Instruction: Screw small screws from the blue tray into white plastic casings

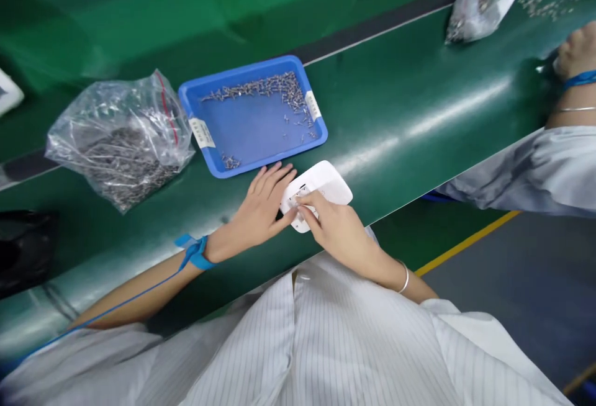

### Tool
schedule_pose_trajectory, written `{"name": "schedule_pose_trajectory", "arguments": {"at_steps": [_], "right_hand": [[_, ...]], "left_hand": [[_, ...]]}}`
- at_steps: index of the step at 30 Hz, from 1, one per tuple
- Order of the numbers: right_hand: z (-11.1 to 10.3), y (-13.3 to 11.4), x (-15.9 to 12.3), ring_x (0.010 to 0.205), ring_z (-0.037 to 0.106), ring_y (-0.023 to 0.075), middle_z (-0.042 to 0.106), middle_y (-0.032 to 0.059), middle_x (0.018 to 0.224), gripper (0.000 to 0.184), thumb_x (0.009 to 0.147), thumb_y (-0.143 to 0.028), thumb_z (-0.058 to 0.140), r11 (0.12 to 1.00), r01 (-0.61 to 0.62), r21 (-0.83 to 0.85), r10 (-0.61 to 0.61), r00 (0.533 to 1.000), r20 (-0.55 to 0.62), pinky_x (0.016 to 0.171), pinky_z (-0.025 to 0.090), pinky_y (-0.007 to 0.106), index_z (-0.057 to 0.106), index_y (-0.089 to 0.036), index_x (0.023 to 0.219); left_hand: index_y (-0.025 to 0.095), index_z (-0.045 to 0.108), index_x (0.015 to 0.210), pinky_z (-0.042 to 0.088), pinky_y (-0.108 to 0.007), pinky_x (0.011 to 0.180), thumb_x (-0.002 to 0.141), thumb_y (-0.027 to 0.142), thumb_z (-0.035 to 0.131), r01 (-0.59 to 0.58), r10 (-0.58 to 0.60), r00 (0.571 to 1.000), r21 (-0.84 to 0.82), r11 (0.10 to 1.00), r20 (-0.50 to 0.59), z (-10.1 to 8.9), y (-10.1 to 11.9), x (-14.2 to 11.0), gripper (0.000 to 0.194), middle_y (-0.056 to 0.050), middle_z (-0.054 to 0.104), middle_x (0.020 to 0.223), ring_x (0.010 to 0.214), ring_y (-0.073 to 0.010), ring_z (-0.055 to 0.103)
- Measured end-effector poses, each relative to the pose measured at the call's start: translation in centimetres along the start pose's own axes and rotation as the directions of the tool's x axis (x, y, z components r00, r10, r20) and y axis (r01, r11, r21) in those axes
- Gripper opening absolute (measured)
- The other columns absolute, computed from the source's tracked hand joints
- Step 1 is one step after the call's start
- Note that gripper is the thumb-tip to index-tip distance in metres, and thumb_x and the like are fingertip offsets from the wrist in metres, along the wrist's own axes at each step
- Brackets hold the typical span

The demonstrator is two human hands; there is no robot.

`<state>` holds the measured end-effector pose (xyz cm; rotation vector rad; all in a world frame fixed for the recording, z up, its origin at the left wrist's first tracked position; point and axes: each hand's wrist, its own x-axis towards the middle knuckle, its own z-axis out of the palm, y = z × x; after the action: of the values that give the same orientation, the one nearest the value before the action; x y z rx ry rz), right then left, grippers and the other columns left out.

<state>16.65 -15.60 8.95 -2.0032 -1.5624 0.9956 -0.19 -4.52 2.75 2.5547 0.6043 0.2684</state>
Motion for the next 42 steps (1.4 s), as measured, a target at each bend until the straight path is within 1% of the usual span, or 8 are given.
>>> {"name": "schedule_pose_trajectory", "arguments": {"at_steps": [4,8,11,18,23,28,35,42], "right_hand": [[-0.7,-0.4,0.5,0.071,0.063,0.0103,0.072,0.0007,0.095,0.023,0.102,-0.033,0.047,0.976,0.076,-0.205,-0.066,0.996,0.055,0.064,0.040,0.022,0.066,-0.020,0.107],[-1.0,-1.0,1.8,0.070,0.059,0.0101,0.067,0.0006,0.085,0.018,0.096,-0.025,0.053,0.929,0.080,-0.362,-0.060,0.996,0.066,0.060,0.031,0.024,0.067,-0.017,0.089],[-0.7,-1.4,2.7,0.067,0.056,0.0098,0.066,0.0008,0.083,0.014,0.092,-0.021,0.054,0.899,0.051,-0.436,-0.028,0.998,0.059,0.058,0.026,0.024,0.064,-0.015,0.084],[0.4,-2.1,3.4,0.070,0.060,0.0127,0.070,0.0028,0.087,0.014,0.093,-0.025,0.054,0.882,-0.033,-0.470,0.053,0.998,0.029,0.059,0.028,0.025,0.061,-0.014,0.087],[1.1,-1.6,3.0,0.068,0.059,0.0124,0.070,0.0023,0.086,0.018,0.095,-0.028,0.053,0.863,0.028,-0.505,-0.026,1.000,0.011,0.057,0.025,0.026,0.063,-0.015,0.089],[1.2,-1.3,2.7,0.067,0.060,0.0128,0.071,0.0014,0.086,0.026,0.100,-0.034,0.051,0.855,0.027,-0.518,-0.055,0.998,-0.039,0.054,0.024,0.027,0.067,-0.017,0.088],[0.8,-1.4,3.1,0.069,0.061,0.0130,0.069,0.0007,0.083,0.023,0.098,-0.031,0.054,0.850,0.117,-0.513,-0.098,0.993,0.065,0.054,0.024,0.026,0.067,-0.017,0.086],[1.4,-2.0,2.3,0.059,0.054,0.0134,0.064,0.0031,0.078,0.023,0.100,-0.021,0.048,0.662,0.214,-0.718,-0.224,0.971,0.082,0.049,0.018,0.028,0.065,-0.014,0.086]], "left_hand": [[0.005,0.029,0.152,0.018,-0.053,0.124,0.104,0.043,0.032,0.032,-0.032,0.999,-0.032,0.999,0.008,-0.2,0.2,0.1,0.061,-0.019,0.037,0.156,0.150,-0.0334,0.025],[0.000,0.021,0.154,0.015,-0.053,0.125,0.099,0.055,0.041,0.034,-0.033,0.999,-0.027,0.999,0.024,-0.1,0.2,0.2,0.080,-0.022,0.031,0.159,0.151,-0.0353,0.022],[0.002,0.021,0.154,0.013,-0.053,0.125,0.095,0.055,0.049,0.026,-0.025,0.998,-0.028,0.999,0.053,-0.1,0.1,0.3,0.084,-0.019,0.029,0.161,0.152,-0.0359,0.020],[0.009,0.020,0.157,0.008,-0.052,0.126,0.089,0.046,0.060,0.029,-0.020,0.993,-0.078,0.997,0.114,-0.6,-0.1,0.5,0.087,-0.011,0.026,0.164,0.153,-0.0357,0.013],[0.008,0.022,0.156,0.010,-0.056,0.124,0.089,0.046,0.058,0.010,-0.002,0.995,-0.080,0.997,0.103,-0.4,-0.1,0.4,0.086,-0.011,0.028,0.163,0.152,-0.0395,0.013],[0.008,0.022,0.156,0.011,-0.054,0.125,0.090,0.048,0.057,0.027,-0.019,0.996,-0.097,0.995,0.084,-0.4,0.1,0.4,0.085,-0.012,0.034,0.160,0.152,-0.0382,0.015],[0.008,0.022,0.157,0.011,-0.052,0.125,0.088,0.046,0.059,0.034,-0.026,0.996,-0.091,0.995,0.088,-0.6,0.2,0.4,0.087,-0.011,0.034,0.160,0.152,-0.0390,0.016],[0.008,0.022,0.157,0.008,-0.054,0.125,0.088,0.046,0.060,0.004,0.003,0.997,-0.087,0.996,0.079,-0.7,0.0,0.3,0.087,-0.011,0.024,0.165,0.153,-0.0389,0.013]]}}
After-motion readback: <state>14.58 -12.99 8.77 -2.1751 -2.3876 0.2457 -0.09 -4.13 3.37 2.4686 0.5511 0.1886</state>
